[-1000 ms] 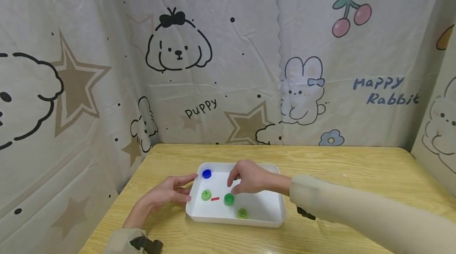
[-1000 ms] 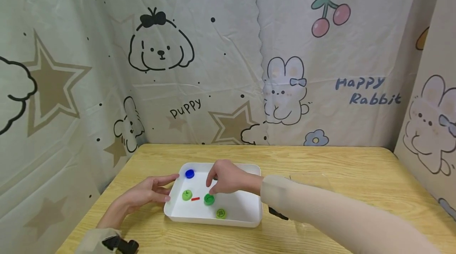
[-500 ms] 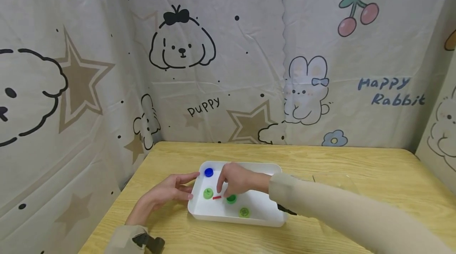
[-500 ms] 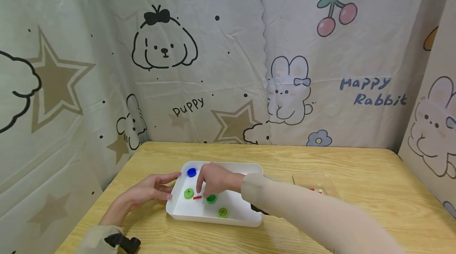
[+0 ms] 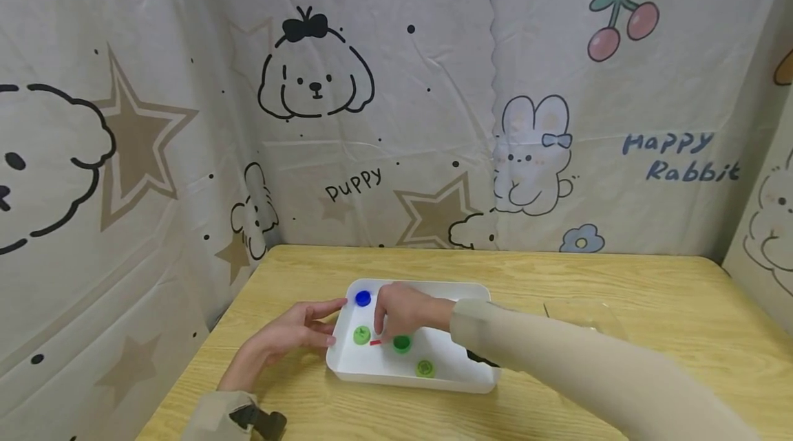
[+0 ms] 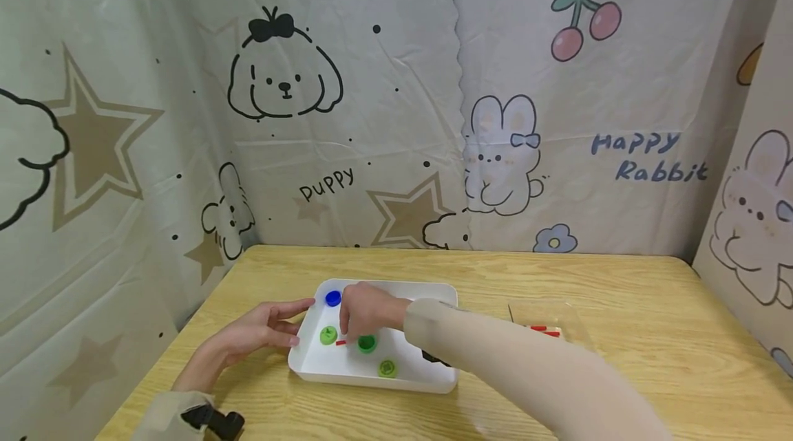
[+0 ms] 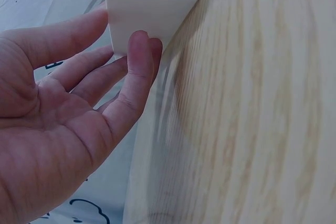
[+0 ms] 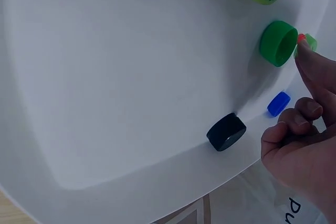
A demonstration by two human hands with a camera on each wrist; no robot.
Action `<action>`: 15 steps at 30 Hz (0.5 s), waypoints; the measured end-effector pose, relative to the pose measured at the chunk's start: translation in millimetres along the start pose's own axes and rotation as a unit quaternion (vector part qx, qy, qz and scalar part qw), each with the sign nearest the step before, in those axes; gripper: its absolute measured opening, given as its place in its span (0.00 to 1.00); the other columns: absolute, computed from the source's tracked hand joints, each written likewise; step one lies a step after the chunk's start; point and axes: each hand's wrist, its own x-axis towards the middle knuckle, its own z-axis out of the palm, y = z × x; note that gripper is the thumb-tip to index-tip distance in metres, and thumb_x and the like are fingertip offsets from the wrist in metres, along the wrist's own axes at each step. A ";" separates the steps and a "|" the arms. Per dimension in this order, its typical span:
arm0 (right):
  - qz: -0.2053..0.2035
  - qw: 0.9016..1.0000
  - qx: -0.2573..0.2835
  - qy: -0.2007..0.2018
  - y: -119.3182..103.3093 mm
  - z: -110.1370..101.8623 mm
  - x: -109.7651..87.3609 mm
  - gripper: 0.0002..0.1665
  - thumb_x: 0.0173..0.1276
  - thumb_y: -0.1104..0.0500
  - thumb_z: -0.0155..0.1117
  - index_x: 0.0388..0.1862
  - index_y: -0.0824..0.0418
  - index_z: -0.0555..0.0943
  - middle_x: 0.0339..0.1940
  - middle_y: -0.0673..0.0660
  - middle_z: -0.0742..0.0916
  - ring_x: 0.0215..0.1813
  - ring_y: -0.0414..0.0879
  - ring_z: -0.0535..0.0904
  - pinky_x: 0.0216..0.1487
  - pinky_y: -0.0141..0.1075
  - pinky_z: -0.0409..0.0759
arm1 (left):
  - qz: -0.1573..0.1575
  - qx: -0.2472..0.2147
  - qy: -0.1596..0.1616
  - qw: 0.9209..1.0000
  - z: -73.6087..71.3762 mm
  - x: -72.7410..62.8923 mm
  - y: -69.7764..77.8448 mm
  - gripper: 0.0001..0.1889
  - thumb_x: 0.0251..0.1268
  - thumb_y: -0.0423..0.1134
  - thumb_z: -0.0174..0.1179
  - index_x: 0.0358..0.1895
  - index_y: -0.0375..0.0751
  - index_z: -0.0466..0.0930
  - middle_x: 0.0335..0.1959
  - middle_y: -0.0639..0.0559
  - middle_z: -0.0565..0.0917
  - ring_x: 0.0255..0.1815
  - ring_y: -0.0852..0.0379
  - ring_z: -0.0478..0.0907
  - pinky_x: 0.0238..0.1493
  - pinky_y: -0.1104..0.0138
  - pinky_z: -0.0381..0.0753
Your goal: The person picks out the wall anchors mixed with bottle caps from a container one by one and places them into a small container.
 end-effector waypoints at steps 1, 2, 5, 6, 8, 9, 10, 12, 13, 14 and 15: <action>-0.001 1.000 -0.006 -0.001 -1.0 0.5 0.9 0.07 0.60 0.62 0.84 0.27 0.52 0.93 0.30 0.41 0.87 0.34 0.37 0.78 0.38 0.28 0.79 | 0.001 -0.001 -0.001 1.000 -0.2 0.0 -0.1 0.42 0.65 0.23 0.68 0.81 0.31 0.61 0.82 0.30 0.57 0.75 0.28 0.67 0.63 0.53 0.81; 0.000 1.000 -0.011 -0.002 -1.9 1.1 1.6 0.07 0.60 0.62 0.84 0.26 0.52 0.92 0.28 0.40 0.87 0.33 0.36 0.78 0.36 0.27 0.79 | 0.001 -0.002 -0.002 1.000 -0.2 -0.1 0.1 0.42 0.65 0.23 0.68 0.81 0.30 0.60 0.82 0.30 0.57 0.75 0.28 0.67 0.63 0.53 0.81; 0.003 1.000 -0.023 -0.004 -4.4 3.7 3.4 0.08 0.59 0.61 0.85 0.25 0.51 0.92 0.25 0.39 0.86 0.31 0.35 0.78 0.34 0.26 0.79 | 0.004 -0.005 -0.004 1.000 -0.1 -0.6 0.6 0.42 0.65 0.23 0.68 0.81 0.30 0.60 0.82 0.30 0.57 0.75 0.29 0.67 0.63 0.52 0.81; 0.005 1.000 -0.024 -0.005 -5.1 4.4 3.8 0.09 0.59 0.61 0.85 0.25 0.51 0.92 0.24 0.39 0.86 0.31 0.35 0.78 0.33 0.26 0.79 | 0.004 -0.006 -0.005 1.000 0.0 -0.6 0.7 0.42 0.65 0.23 0.68 0.81 0.30 0.60 0.82 0.30 0.57 0.75 0.29 0.67 0.63 0.52 0.81; 0.012 1.000 -0.023 -0.006 -6.3 5.8 4.6 0.10 0.59 0.62 0.85 0.24 0.51 0.91 0.23 0.39 0.86 0.30 0.35 0.79 0.32 0.26 0.79 | 0.004 -0.006 -0.005 1.000 0.2 -1.0 1.1 0.42 0.65 0.23 0.68 0.81 0.30 0.59 0.82 0.30 0.57 0.75 0.29 0.67 0.64 0.52 0.81; 0.015 1.000 -0.022 -0.006 -6.7 6.4 4.9 0.10 0.59 0.62 0.85 0.23 0.51 0.91 0.23 0.39 0.86 0.30 0.35 0.79 0.32 0.26 0.80 | 0.005 -0.005 -0.005 1.000 0.2 -1.1 1.2 0.42 0.65 0.23 0.68 0.81 0.30 0.59 0.82 0.30 0.57 0.75 0.29 0.67 0.64 0.52 0.81; 0.017 1.000 -0.022 -0.005 -7.0 6.7 5.1 0.10 0.59 0.62 0.85 0.23 0.51 0.91 0.23 0.40 0.85 0.30 0.35 0.79 0.32 0.26 0.80 | 0.004 -0.005 -0.005 1.000 0.2 -1.1 1.2 0.42 0.65 0.23 0.68 0.81 0.30 0.59 0.82 0.31 0.57 0.75 0.29 0.67 0.64 0.52 0.81; 0.019 1.000 -0.023 -0.004 -7.4 7.0 5.4 0.10 0.59 0.63 0.84 0.23 0.51 0.91 0.22 0.40 0.85 0.30 0.35 0.79 0.32 0.26 0.80 | 0.003 -0.005 -0.004 1.000 0.2 -1.2 1.0 0.42 0.65 0.23 0.68 0.81 0.30 0.59 0.82 0.31 0.57 0.75 0.29 0.66 0.64 0.52 0.81; 0.020 1.000 -0.022 -0.005 -7.4 6.9 5.5 0.10 0.59 0.63 0.84 0.23 0.51 0.91 0.22 0.40 0.85 0.30 0.35 0.79 0.32 0.26 0.79 | 0.002 -0.003 -0.002 1.000 0.2 -1.3 1.1 0.42 0.65 0.23 0.68 0.81 0.30 0.59 0.82 0.31 0.58 0.75 0.29 0.66 0.64 0.52 0.81; 0.021 1.000 -0.022 -0.005 -7.2 6.8 5.4 0.10 0.59 0.63 0.84 0.23 0.51 0.91 0.22 0.40 0.85 0.30 0.35 0.79 0.32 0.26 0.80 | 0.002 -0.003 -0.002 1.000 0.3 -1.2 1.1 0.42 0.65 0.23 0.68 0.81 0.30 0.59 0.82 0.31 0.57 0.75 0.29 0.66 0.64 0.52 0.80; 0.021 1.000 -0.021 -0.005 -6.6 6.6 5.4 0.10 0.59 0.63 0.84 0.23 0.51 0.91 0.22 0.40 0.85 0.30 0.35 0.79 0.32 0.26 0.79 | 0.001 -0.002 -0.001 1.000 0.4 -1.2 1.1 0.42 0.65 0.23 0.68 0.81 0.30 0.59 0.82 0.31 0.57 0.75 0.29 0.66 0.64 0.52 0.80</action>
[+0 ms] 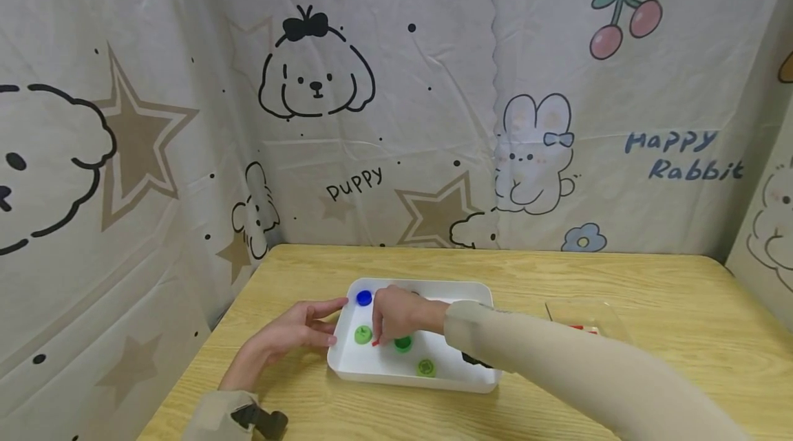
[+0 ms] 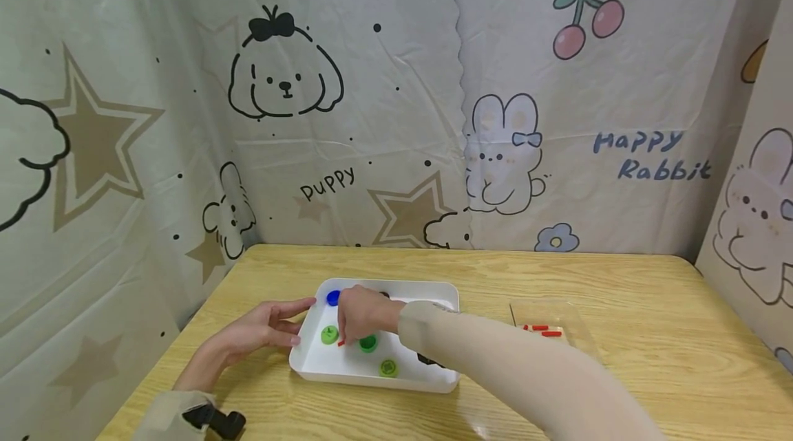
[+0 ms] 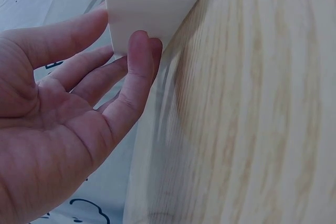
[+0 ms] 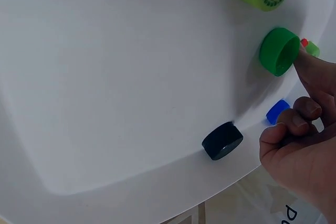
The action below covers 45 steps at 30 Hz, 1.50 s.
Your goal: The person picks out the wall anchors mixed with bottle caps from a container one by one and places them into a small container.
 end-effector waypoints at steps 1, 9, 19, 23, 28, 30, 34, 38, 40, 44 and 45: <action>0.000 1.000 0.000 0.001 0.7 -0.6 -0.3 0.10 0.60 0.63 0.84 0.23 0.52 0.91 0.22 0.40 0.85 0.30 0.35 0.79 0.33 0.26 0.79 | 0.000 0.001 0.001 1.000 0.1 0.1 0.0 0.42 0.65 0.23 0.68 0.81 0.30 0.59 0.82 0.31 0.57 0.75 0.29 0.66 0.64 0.52 0.80; 0.013 1.000 0.015 0.004 13.9 -7.1 -5.7 0.09 0.62 0.65 0.81 0.25 0.54 0.90 0.25 0.43 0.87 0.30 0.37 0.79 0.35 0.29 0.80 | 0.000 0.000 0.003 1.000 0.8 0.2 0.7 0.42 0.65 0.23 0.68 0.81 0.30 0.59 0.82 0.31 0.58 0.75 0.30 0.67 0.65 0.52 0.80; -0.009 0.999 0.007 0.031 40.0 -15.3 -18.8 0.10 0.61 0.68 0.79 0.23 0.56 0.90 0.22 0.45 0.86 0.29 0.39 0.78 0.33 0.32 0.80 | 0.002 0.006 0.006 1.000 1.2 0.9 0.4 0.42 0.65 0.23 0.68 0.81 0.29 0.60 0.81 0.30 0.59 0.74 0.29 0.67 0.64 0.53 0.81; -0.002 0.999 0.002 0.034 51.3 -18.1 -28.6 0.09 0.61 0.67 0.79 0.24 0.57 0.91 0.25 0.44 0.85 0.31 0.40 0.77 0.36 0.33 0.80 | 0.005 0.006 0.004 1.000 0.7 1.4 -0.3 0.42 0.65 0.23 0.68 0.81 0.29 0.60 0.81 0.29 0.59 0.73 0.29 0.69 0.63 0.53 0.82; 0.020 0.999 0.006 0.039 62.2 -20.1 -39.2 0.10 0.61 0.67 0.80 0.24 0.55 0.90 0.28 0.45 0.85 0.34 0.41 0.77 0.40 0.36 0.82 | 0.002 0.008 0.007 1.000 0.1 0.9 -0.9 0.41 0.65 0.23 0.68 0.80 0.29 0.61 0.80 0.28 0.59 0.72 0.29 0.70 0.62 0.53 0.82; 0.024 0.999 0.011 0.043 66.1 -20.4 -43.1 0.09 0.61 0.67 0.80 0.24 0.55 0.90 0.27 0.45 0.85 0.33 0.41 0.78 0.39 0.37 0.82 | 0.001 0.011 0.008 1.000 0.5 0.7 -0.9 0.41 0.65 0.23 0.68 0.80 0.29 0.61 0.80 0.28 0.59 0.72 0.29 0.70 0.62 0.53 0.82; 0.019 0.998 0.024 0.056 72.2 -19.1 -51.8 0.07 0.59 0.67 0.81 0.25 0.58 0.91 0.27 0.45 0.86 0.32 0.41 0.78 0.36 0.37 0.81 | -0.002 0.014 0.011 1.000 1.7 -1.0 0.0 0.41 0.64 0.23 0.69 0.80 0.29 0.61 0.80 0.28 0.60 0.72 0.29 0.70 0.63 0.52 0.81; 0.011 0.998 0.033 0.057 74.2 -18.5 -59.2 0.07 0.58 0.68 0.82 0.26 0.58 0.91 0.28 0.46 0.86 0.32 0.41 0.77 0.35 0.36 0.81 | -0.004 0.014 0.013 1.000 2.0 -1.8 0.5 0.41 0.64 0.23 0.69 0.80 0.30 0.61 0.80 0.29 0.61 0.72 0.29 0.71 0.63 0.53 0.82; 0.005 0.998 0.037 0.056 75.7 -19.4 -61.2 0.08 0.56 0.69 0.83 0.26 0.58 0.91 0.29 0.46 0.86 0.33 0.42 0.77 0.35 0.36 0.80 | -0.003 0.013 0.011 1.000 1.7 -1.5 0.3 0.41 0.64 0.24 0.69 0.80 0.30 0.61 0.80 0.29 0.61 0.72 0.29 0.71 0.63 0.53 0.82; -0.027 0.997 0.042 0.055 81.8 -21.8 -59.6 0.12 0.54 0.73 0.82 0.35 0.60 0.93 0.31 0.49 0.85 0.34 0.43 0.73 0.35 0.35 0.74 | -0.001 0.014 0.011 1.000 0.8 -0.5 -0.2 0.41 0.64 0.24 0.69 0.80 0.30 0.61 0.80 0.29 0.60 0.72 0.30 0.72 0.62 0.53 0.82; -0.033 0.997 0.044 0.052 83.4 -22.2 -58.1 0.14 0.55 0.73 0.81 0.39 0.60 0.93 0.31 0.49 0.84 0.33 0.43 0.71 0.35 0.34 0.72 | -0.001 0.016 0.013 1.000 0.7 -0.4 -0.4 0.41 0.64 0.24 0.69 0.80 0.30 0.62 0.80 0.29 0.60 0.72 0.30 0.72 0.62 0.53 0.82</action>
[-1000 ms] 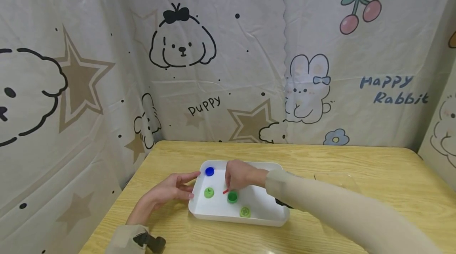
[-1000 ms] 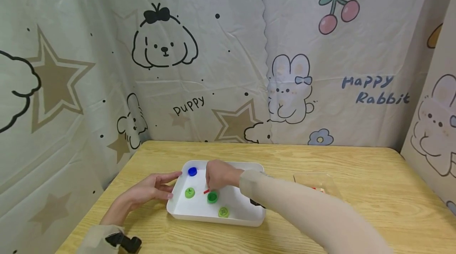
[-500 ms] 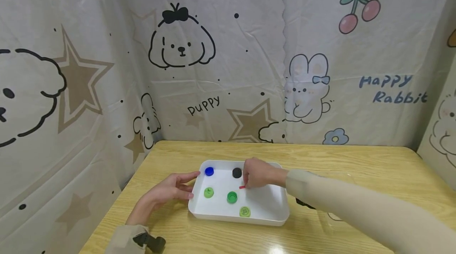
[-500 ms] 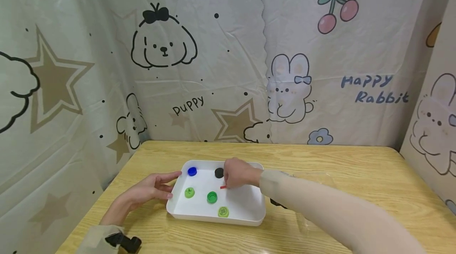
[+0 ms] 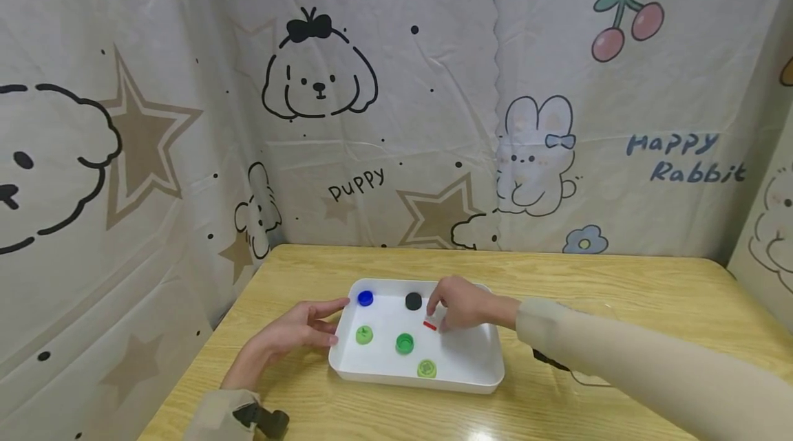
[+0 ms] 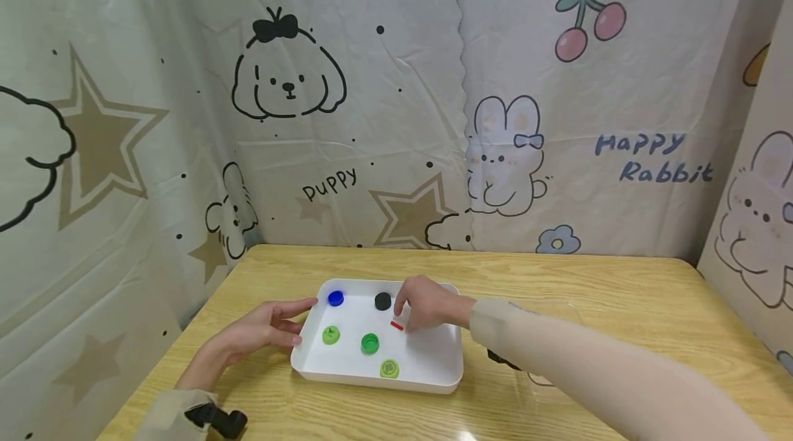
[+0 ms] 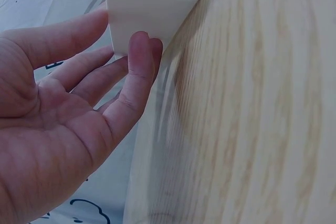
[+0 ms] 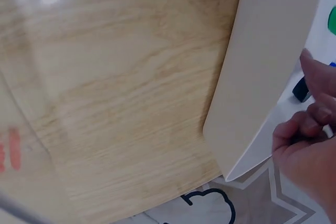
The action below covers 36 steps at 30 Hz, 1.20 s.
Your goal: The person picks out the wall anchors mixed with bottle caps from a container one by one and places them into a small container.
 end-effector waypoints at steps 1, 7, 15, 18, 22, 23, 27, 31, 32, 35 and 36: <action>-0.005 1.000 0.003 -0.006 1.8 -0.3 1.6 0.16 0.55 0.74 0.81 0.42 0.60 0.93 0.29 0.49 0.82 0.32 0.42 0.69 0.34 0.34 0.69 | 0.000 0.002 0.001 1.000 -0.1 0.3 0.0 0.41 0.64 0.24 0.70 0.80 0.30 0.62 0.81 0.29 0.60 0.71 0.30 0.72 0.62 0.53 0.82; -0.024 0.998 0.024 -0.053 5.1 0.5 10.4 0.21 0.59 0.73 0.79 0.50 0.57 0.93 0.21 0.47 0.66 0.27 0.40 0.61 0.31 0.32 0.59 | -0.001 0.006 0.003 1.000 0.4 -0.1 -0.3 0.42 0.63 0.24 0.70 0.80 0.31 0.63 0.80 0.29 0.60 0.71 0.30 0.73 0.63 0.52 0.82; -0.018 0.997 0.033 -0.060 2.5 2.5 11.2 0.18 0.59 0.72 0.80 0.47 0.58 0.94 0.22 0.46 0.72 0.29 0.39 0.64 0.31 0.30 0.62 | -0.001 -0.003 0.000 1.000 1.2 -0.3 -1.4 0.42 0.64 0.24 0.69 0.80 0.32 0.62 0.80 0.29 0.61 0.72 0.30 0.71 0.64 0.52 0.81; -0.016 0.997 0.050 -0.053 3.6 3.1 10.7 0.18 0.58 0.71 0.81 0.47 0.58 0.94 0.20 0.47 0.69 0.27 0.40 0.63 0.30 0.31 0.61 | 0.000 -0.005 0.001 1.000 0.4 0.2 -1.0 0.42 0.64 0.24 0.69 0.80 0.31 0.62 0.80 0.29 0.60 0.72 0.30 0.71 0.63 0.52 0.81; -0.015 0.997 0.062 -0.049 7.5 3.0 9.7 0.19 0.57 0.71 0.81 0.47 0.58 0.94 0.16 0.47 0.62 0.23 0.40 0.59 0.28 0.31 0.60 | 0.002 -0.005 0.000 1.000 -0.3 0.6 -1.1 0.41 0.64 0.24 0.69 0.80 0.31 0.62 0.81 0.29 0.59 0.72 0.29 0.71 0.63 0.52 0.82; -0.015 0.997 0.062 -0.050 8.7 2.5 9.6 0.20 0.57 0.72 0.81 0.48 0.57 0.94 0.16 0.46 0.62 0.23 0.40 0.58 0.28 0.31 0.60 | 0.002 -0.004 0.001 1.000 -0.4 0.7 -1.1 0.41 0.64 0.24 0.69 0.80 0.31 0.62 0.81 0.29 0.59 0.72 0.29 0.71 0.63 0.52 0.82; -0.019 0.996 0.061 -0.062 11.8 -0.2 10.6 0.22 0.57 0.73 0.80 0.50 0.57 0.93 0.15 0.45 0.60 0.22 0.40 0.57 0.27 0.30 0.59 | 0.002 -0.001 0.003 1.000 -0.5 0.7 -1.4 0.41 0.63 0.23 0.69 0.80 0.31 0.62 0.81 0.29 0.59 0.72 0.29 0.71 0.63 0.52 0.82; -0.039 0.994 0.067 -0.078 12.3 -1.9 14.4 0.22 0.57 0.73 0.80 0.50 0.57 0.93 0.16 0.45 0.60 0.22 0.39 0.56 0.28 0.30 0.59 | 0.000 0.001 0.003 1.000 -0.1 0.2 -0.9 0.41 0.63 0.23 0.69 0.80 0.30 0.62 0.80 0.29 0.60 0.72 0.30 0.71 0.64 0.52 0.81; -0.043 0.994 0.067 -0.081 12.0 -2.0 15.3 0.22 0.58 0.73 0.80 0.50 0.58 0.93 0.16 0.45 0.59 0.22 0.39 0.55 0.28 0.30 0.58 | 0.000 0.002 0.004 1.000 0.1 0.1 -0.7 0.42 0.63 0.23 0.69 0.80 0.31 0.62 0.80 0.29 0.61 0.72 0.30 0.71 0.64 0.52 0.81; -0.050 0.993 0.066 -0.085 10.7 -2.4 17.0 0.20 0.57 0.74 0.80 0.48 0.58 0.94 0.16 0.45 0.60 0.23 0.39 0.56 0.29 0.30 0.58 | 0.000 0.006 0.004 1.000 0.5 0.4 0.1 0.41 0.63 0.23 0.69 0.80 0.31 0.62 0.80 0.29 0.61 0.72 0.30 0.71 0.65 0.51 0.80; -0.049 0.993 0.066 -0.086 10.2 -2.5 17.3 0.20 0.57 0.74 0.80 0.48 0.58 0.94 0.15 0.45 0.60 0.23 0.39 0.56 0.29 0.30 0.58 | 0.001 0.008 0.004 1.000 0.5 0.5 0.3 0.41 0.63 0.24 0.69 0.80 0.31 0.63 0.80 0.30 0.61 0.72 0.30 0.71 0.65 0.51 0.80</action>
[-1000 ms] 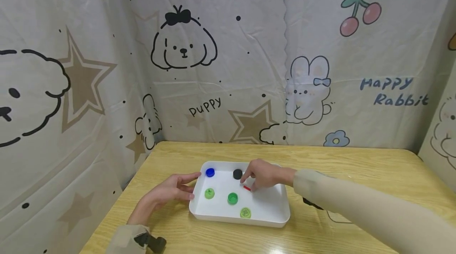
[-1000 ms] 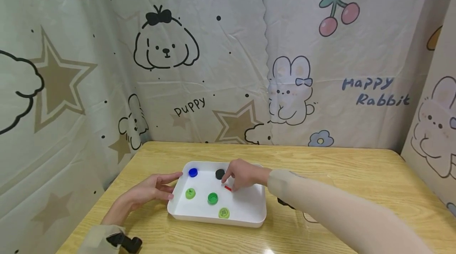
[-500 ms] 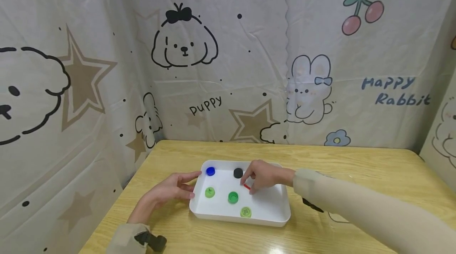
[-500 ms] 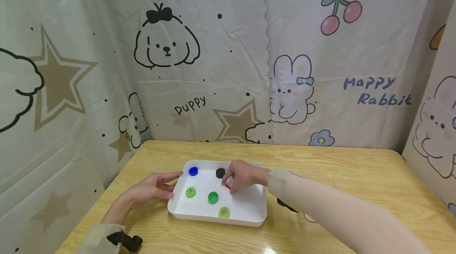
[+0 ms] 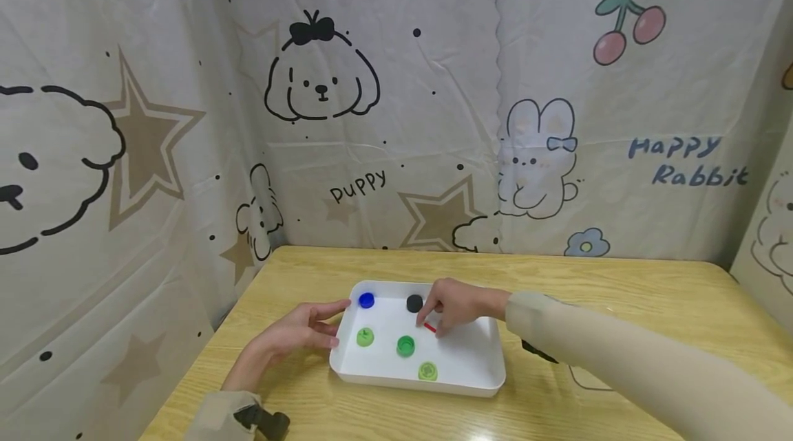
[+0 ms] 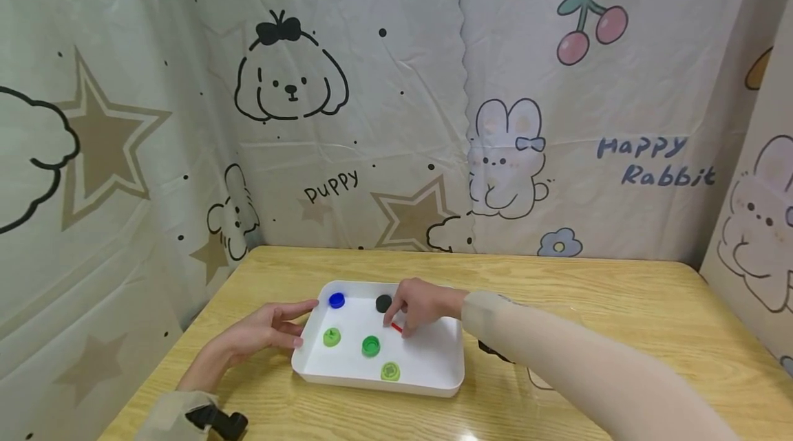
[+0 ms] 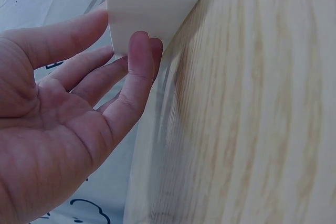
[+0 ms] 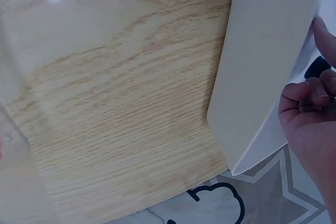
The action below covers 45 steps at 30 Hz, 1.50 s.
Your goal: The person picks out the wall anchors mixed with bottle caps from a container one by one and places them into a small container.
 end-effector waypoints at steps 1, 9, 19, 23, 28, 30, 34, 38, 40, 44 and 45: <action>0.001 1.000 0.000 0.000 -0.2 0.3 0.1 0.20 0.57 0.74 0.80 0.47 0.58 0.94 0.15 0.46 0.60 0.23 0.39 0.56 0.29 0.30 0.58 | 0.000 0.002 0.001 1.000 0.2 0.1 0.0 0.41 0.63 0.24 0.70 0.80 0.31 0.63 0.80 0.30 0.61 0.72 0.30 0.71 0.65 0.51 0.80; 0.016 1.000 -0.004 0.003 0.3 2.0 0.5 0.18 0.58 0.74 0.80 0.46 0.58 0.94 0.17 0.46 0.62 0.25 0.39 0.59 0.30 0.30 0.58 | 0.003 0.008 0.001 1.000 0.8 0.0 0.0 0.41 0.63 0.24 0.69 0.80 0.31 0.63 0.80 0.29 0.61 0.72 0.29 0.71 0.64 0.51 0.80; 0.017 1.000 -0.001 0.016 1.2 3.3 -1.9 0.16 0.58 0.71 0.81 0.45 0.58 0.94 0.19 0.45 0.66 0.27 0.38 0.62 0.30 0.30 0.60 | 0.006 -0.001 -0.005 1.000 -0.2 -0.2 -0.5 0.41 0.64 0.23 0.69 0.80 0.29 0.61 0.80 0.28 0.60 0.72 0.29 0.72 0.63 0.52 0.81; 0.013 1.000 0.009 0.025 1.7 4.3 -2.7 0.16 0.57 0.71 0.82 0.44 0.58 0.94 0.19 0.45 0.66 0.26 0.38 0.62 0.30 0.29 0.61 | 0.005 -0.006 -0.005 1.000 -0.4 -0.2 -0.6 0.41 0.64 0.23 0.69 0.80 0.29 0.61 0.80 0.28 0.60 0.72 0.29 0.71 0.63 0.53 0.82; 0.020 0.998 0.021 0.047 -1.9 3.0 -5.3 0.17 0.54 0.73 0.81 0.43 0.61 0.94 0.17 0.45 0.66 0.24 0.39 0.60 0.29 0.30 0.60 | 0.006 -0.005 -0.005 1.000 -0.5 0.4 -0.7 0.41 0.64 0.22 0.69 0.80 0.29 0.62 0.80 0.28 0.59 0.72 0.29 0.71 0.63 0.52 0.82; 0.033 0.997 0.037 0.055 -4.5 2.2 -7.5 0.17 0.54 0.74 0.81 0.43 0.62 0.94 0.18 0.46 0.66 0.24 0.40 0.60 0.29 0.30 0.60 | 0.005 -0.003 -0.004 1.000 -0.3 0.3 -0.7 0.41 0.64 0.23 0.69 0.80 0.30 0.62 0.80 0.28 0.59 0.72 0.29 0.71 0.63 0.52 0.81; 0.060 0.993 0.071 0.069 -8.8 0.8 -12.0 0.17 0.55 0.74 0.81 0.43 0.62 0.94 0.19 0.48 0.66 0.26 0.42 0.62 0.30 0.31 0.61 | 0.003 -0.003 -0.003 1.000 -0.1 -0.6 -0.2 0.41 0.64 0.23 0.69 0.80 0.30 0.62 0.81 0.29 0.59 0.72 0.28 0.70 0.64 0.51 0.81; 0.073 0.990 0.095 0.081 -11.2 1.1 -16.9 0.17 0.56 0.73 0.81 0.44 0.61 0.94 0.19 0.49 0.66 0.26 0.43 0.62 0.32 0.32 0.62 | 0.004 -0.004 -0.003 1.000 -0.1 -1.3 -0.8 0.42 0.63 0.23 0.69 0.80 0.30 0.62 0.80 0.29 0.60 0.72 0.29 0.71 0.64 0.52 0.81; 0.076 0.988 0.104 0.086 -12.2 1.3 -19.2 0.16 0.56 0.72 0.82 0.44 0.61 0.94 0.19 0.49 0.66 0.27 0.43 0.63 0.32 0.33 0.62 | 0.005 -0.006 -0.004 1.000 -0.2 -1.1 -1.4 0.42 0.63 0.23 0.69 0.80 0.30 0.62 0.80 0.29 0.60 0.72 0.29 0.71 0.64 0.52 0.81; 0.087 0.984 0.124 0.097 -14.8 1.2 -23.8 0.16 0.57 0.71 0.82 0.44 0.61 0.94 0.20 0.49 0.67 0.28 0.43 0.63 0.34 0.34 0.63 | 0.006 -0.009 -0.007 1.000 -0.2 0.0 -1.7 0.42 0.63 0.23 0.69 0.80 0.30 0.61 0.80 0.29 0.60 0.72 0.29 0.71 0.63 0.52 0.81; 0.088 0.983 0.130 0.100 -15.4 1.3 -24.9 0.16 0.57 0.71 0.82 0.44 0.61 0.94 0.20 0.49 0.67 0.28 0.43 0.63 0.34 0.34 0.62 | 0.006 -0.009 -0.007 1.000 -0.1 0.3 -1.6 0.42 0.63 0.23 0.69 0.80 0.30 0.61 0.80 0.29 0.60 0.72 0.29 0.71 0.63 0.52 0.81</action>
